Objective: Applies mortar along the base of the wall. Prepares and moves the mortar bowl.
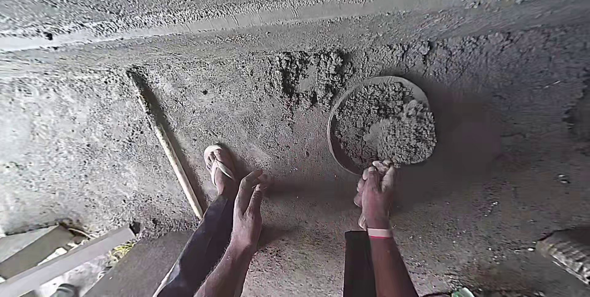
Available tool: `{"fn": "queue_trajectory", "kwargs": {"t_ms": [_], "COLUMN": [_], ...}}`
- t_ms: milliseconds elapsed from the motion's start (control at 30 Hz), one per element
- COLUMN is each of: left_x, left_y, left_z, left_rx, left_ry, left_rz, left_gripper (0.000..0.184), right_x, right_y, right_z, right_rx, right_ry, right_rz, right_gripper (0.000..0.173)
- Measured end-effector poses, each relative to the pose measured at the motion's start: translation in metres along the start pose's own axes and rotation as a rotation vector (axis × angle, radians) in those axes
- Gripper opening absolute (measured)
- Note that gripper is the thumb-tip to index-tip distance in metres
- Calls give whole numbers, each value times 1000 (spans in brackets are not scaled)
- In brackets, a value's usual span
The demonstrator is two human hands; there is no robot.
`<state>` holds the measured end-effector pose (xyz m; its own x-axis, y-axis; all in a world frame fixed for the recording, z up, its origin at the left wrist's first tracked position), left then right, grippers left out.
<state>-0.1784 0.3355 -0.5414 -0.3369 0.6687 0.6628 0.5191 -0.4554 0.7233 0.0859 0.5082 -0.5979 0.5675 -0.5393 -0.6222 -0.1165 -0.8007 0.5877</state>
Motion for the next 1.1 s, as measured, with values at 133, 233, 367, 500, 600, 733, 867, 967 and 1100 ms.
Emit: {"fn": "queue_trajectory", "kwargs": {"t_ms": [133, 233, 367, 500, 600, 733, 867, 967, 1100], "left_x": [-2, -7, -9, -2, 1, 3, 5, 11, 19], "left_y": [2, 3, 4, -2, -7, -9, -7, -8, -12], "left_z": [4, 0, 1, -10, -18, -29, -34, -35, -33], "left_rx": [16, 23, 6, 27, 51, 70, 58, 55, 49], "left_ry": [-7, -2, 43, 68, 117, 143, 166, 166, 153], "left_rz": [-2, -8, -5, 13, 8, -20, -48, -50, -51], "left_gripper": [45, 45, 43, 42, 41, 42, 43, 44, 44], "right_x": [12, 1, -1, 27, 59, 71, 30, -8, -67], "right_y": [-13, -19, 2, 61, 101, 78, -9, -70, -118], "right_z": [-53, -69, -25, 90, 176, 242, 249, 249, 264], "right_rx": [143, 273, 75, -360, -334, -122, -128, -129, -139], "right_ry": [445, 340, -76, -238, -482, -660, -629, -655, -665], "right_rz": [45, -66, 13, 242, 488, 544, 430, 351, 323], "right_gripper": [52, 54, 44, 41, 35, 40, 49, 43, 40]}}
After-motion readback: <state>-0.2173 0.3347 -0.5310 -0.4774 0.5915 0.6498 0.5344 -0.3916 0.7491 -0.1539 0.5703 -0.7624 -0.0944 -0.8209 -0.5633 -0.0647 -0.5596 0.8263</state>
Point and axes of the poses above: each hand's wrist, its own y-axis away from the middle knuckle, its own z-axis out of the palm, x = y × z, the point moved 4 cm from there along -y, towards the middle knuckle
